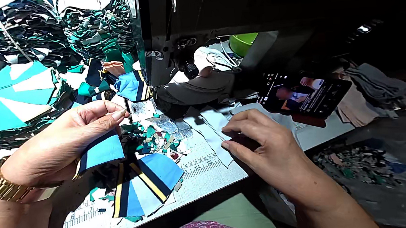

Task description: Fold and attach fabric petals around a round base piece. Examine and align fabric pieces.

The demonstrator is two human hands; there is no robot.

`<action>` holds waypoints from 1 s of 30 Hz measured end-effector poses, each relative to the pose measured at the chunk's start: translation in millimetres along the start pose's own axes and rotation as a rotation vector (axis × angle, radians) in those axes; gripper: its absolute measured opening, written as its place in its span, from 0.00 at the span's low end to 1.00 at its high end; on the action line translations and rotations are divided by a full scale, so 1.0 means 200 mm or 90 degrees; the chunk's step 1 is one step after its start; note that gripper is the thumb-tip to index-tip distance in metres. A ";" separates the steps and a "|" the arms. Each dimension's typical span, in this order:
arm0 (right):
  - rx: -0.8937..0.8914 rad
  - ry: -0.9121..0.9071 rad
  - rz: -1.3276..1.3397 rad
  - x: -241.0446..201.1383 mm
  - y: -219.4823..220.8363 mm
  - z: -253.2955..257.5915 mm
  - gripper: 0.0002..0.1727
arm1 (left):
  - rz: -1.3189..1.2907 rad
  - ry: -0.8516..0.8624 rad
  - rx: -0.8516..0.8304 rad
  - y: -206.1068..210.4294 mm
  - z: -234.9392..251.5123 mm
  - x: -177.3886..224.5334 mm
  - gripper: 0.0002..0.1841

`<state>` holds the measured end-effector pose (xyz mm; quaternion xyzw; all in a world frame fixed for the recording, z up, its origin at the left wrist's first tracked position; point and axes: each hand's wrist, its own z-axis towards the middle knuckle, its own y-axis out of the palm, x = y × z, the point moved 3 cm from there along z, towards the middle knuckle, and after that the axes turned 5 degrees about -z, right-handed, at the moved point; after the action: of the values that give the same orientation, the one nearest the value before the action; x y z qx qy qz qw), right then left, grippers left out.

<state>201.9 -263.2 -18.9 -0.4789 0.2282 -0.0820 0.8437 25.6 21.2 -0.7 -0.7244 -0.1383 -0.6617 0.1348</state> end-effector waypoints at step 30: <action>-0.073 -0.100 -0.019 -0.04 -0.05 -0.09 0.15 | 0.035 0.031 -0.030 0.00 0.00 -0.01 0.09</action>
<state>187.3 -279.0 -15.3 -0.5346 0.1587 -0.0439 0.8289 26.4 21.1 -1.8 -0.7147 -0.0994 -0.6783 0.1389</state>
